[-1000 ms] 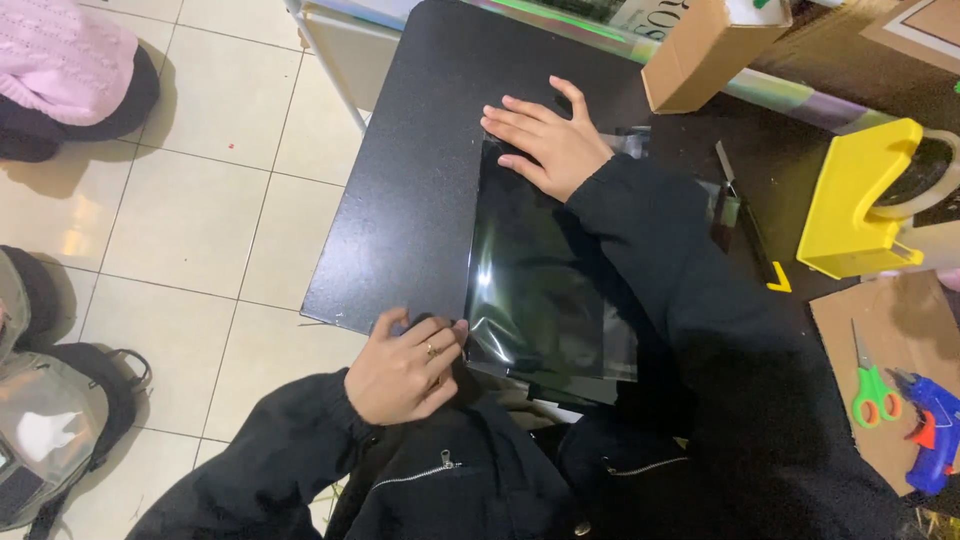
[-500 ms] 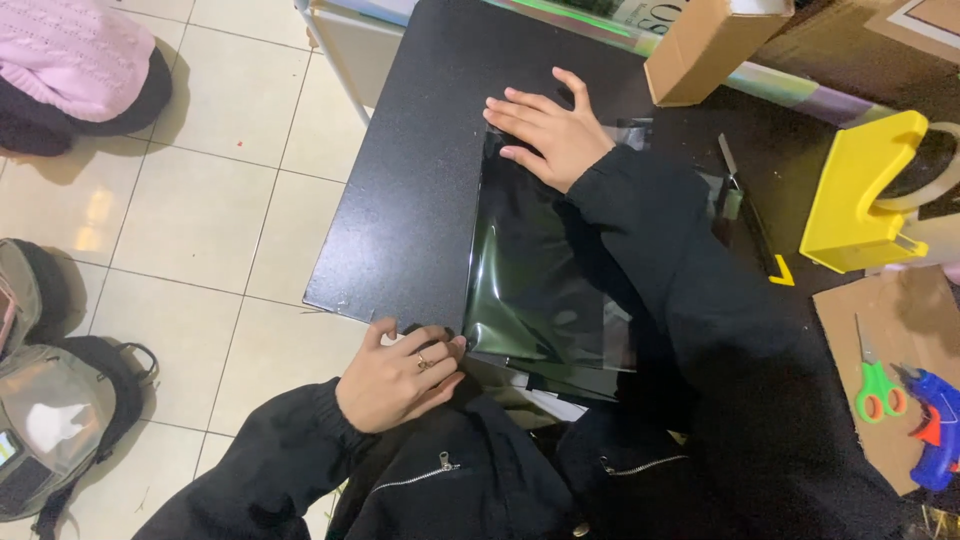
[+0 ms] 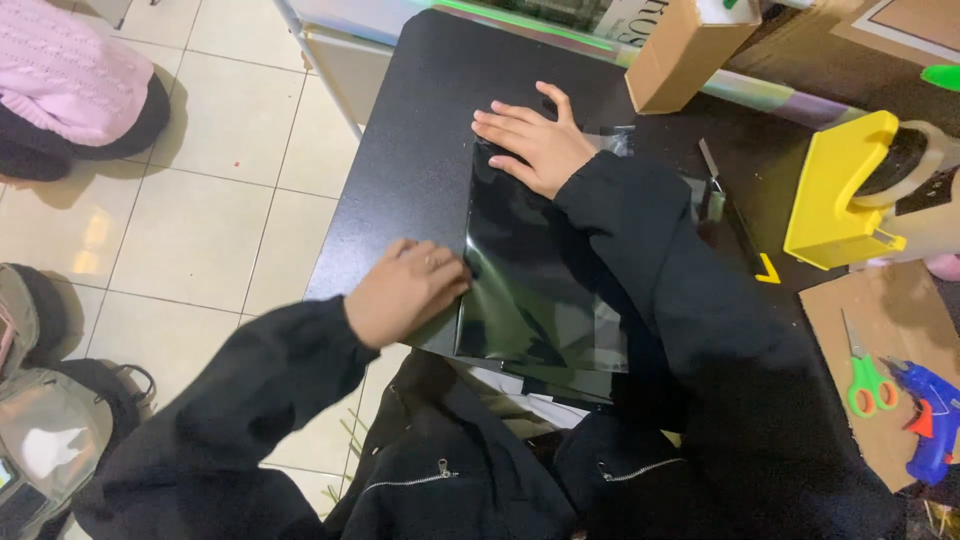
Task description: The person applies a transparent protective film to a black rectangular object. They align the film, smooth it down with their hands to remove air bubbles, and then peel off the top protective layer.
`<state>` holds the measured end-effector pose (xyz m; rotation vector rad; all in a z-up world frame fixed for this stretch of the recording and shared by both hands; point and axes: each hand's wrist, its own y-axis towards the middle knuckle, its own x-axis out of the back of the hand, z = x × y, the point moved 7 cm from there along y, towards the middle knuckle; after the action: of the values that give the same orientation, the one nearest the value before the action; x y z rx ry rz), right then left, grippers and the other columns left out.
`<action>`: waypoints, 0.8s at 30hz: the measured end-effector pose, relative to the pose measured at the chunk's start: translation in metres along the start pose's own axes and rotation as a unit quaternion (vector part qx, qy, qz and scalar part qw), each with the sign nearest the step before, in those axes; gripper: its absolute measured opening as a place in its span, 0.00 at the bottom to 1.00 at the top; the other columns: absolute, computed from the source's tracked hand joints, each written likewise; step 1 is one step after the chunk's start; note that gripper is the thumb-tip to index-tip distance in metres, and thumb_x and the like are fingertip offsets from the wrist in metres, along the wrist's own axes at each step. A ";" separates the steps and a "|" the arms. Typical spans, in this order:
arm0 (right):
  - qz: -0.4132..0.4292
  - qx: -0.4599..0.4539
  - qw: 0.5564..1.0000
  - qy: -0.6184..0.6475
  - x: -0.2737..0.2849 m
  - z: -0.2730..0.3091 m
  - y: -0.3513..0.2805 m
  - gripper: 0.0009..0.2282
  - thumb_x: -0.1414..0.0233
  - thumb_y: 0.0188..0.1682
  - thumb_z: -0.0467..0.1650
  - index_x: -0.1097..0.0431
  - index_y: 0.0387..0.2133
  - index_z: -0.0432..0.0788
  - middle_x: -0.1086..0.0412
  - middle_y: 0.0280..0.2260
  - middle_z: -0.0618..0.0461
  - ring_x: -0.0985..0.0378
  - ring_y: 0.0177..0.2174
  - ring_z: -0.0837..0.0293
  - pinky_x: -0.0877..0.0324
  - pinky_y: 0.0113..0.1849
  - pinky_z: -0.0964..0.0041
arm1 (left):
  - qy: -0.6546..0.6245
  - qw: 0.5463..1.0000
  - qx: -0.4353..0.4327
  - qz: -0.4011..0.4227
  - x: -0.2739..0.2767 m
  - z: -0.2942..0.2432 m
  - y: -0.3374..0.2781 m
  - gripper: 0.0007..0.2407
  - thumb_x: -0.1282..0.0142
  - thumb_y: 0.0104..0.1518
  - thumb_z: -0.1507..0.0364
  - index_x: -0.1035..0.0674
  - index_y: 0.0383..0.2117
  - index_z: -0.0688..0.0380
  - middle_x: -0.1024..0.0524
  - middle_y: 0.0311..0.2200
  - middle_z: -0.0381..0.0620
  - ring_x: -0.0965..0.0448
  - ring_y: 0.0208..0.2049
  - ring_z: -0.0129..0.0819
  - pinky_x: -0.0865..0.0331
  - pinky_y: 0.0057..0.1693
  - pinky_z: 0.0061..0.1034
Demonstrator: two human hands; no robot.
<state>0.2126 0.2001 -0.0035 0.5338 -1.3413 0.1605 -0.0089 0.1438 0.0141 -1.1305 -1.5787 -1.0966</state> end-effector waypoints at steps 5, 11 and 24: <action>-0.003 -0.002 1.000 0.001 -0.001 0.001 -0.001 0.22 0.61 0.65 0.41 0.41 0.69 0.49 0.39 0.67 0.56 0.41 0.66 0.55 0.68 0.62 0.36 | 0.023 0.999 0.012 -0.034 0.007 0.043 0.032 0.10 0.47 0.65 0.61 0.21 0.46 0.48 0.21 0.43 0.39 0.23 0.45 0.38 0.37 0.47 0.33; 0.011 -0.018 1.000 0.002 -0.001 0.000 0.000 0.22 0.63 0.64 0.42 0.42 0.69 0.50 0.41 0.67 0.58 0.42 0.66 0.58 0.67 0.62 0.36 | -0.013 0.997 0.010 -0.074 0.012 0.066 0.059 0.10 0.45 0.65 0.63 0.20 0.48 0.48 0.22 0.51 0.37 0.26 0.51 0.36 0.40 0.46 0.34; -0.011 -0.013 1.000 -0.010 0.002 0.002 -0.001 0.21 0.61 0.64 0.42 0.39 0.68 0.50 0.39 0.67 0.58 0.41 0.66 0.58 0.64 0.62 0.36 | -0.017 1.000 0.012 0.017 0.002 0.055 0.043 0.52 0.43 0.41 0.33 0.44 0.72 0.48 0.47 0.73 0.38 0.48 0.73 0.38 0.50 0.60 0.47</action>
<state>0.2120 0.1979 -0.0020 0.5281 -1.3559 0.1196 0.0235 0.2059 0.0109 -1.1614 -1.5891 -1.0372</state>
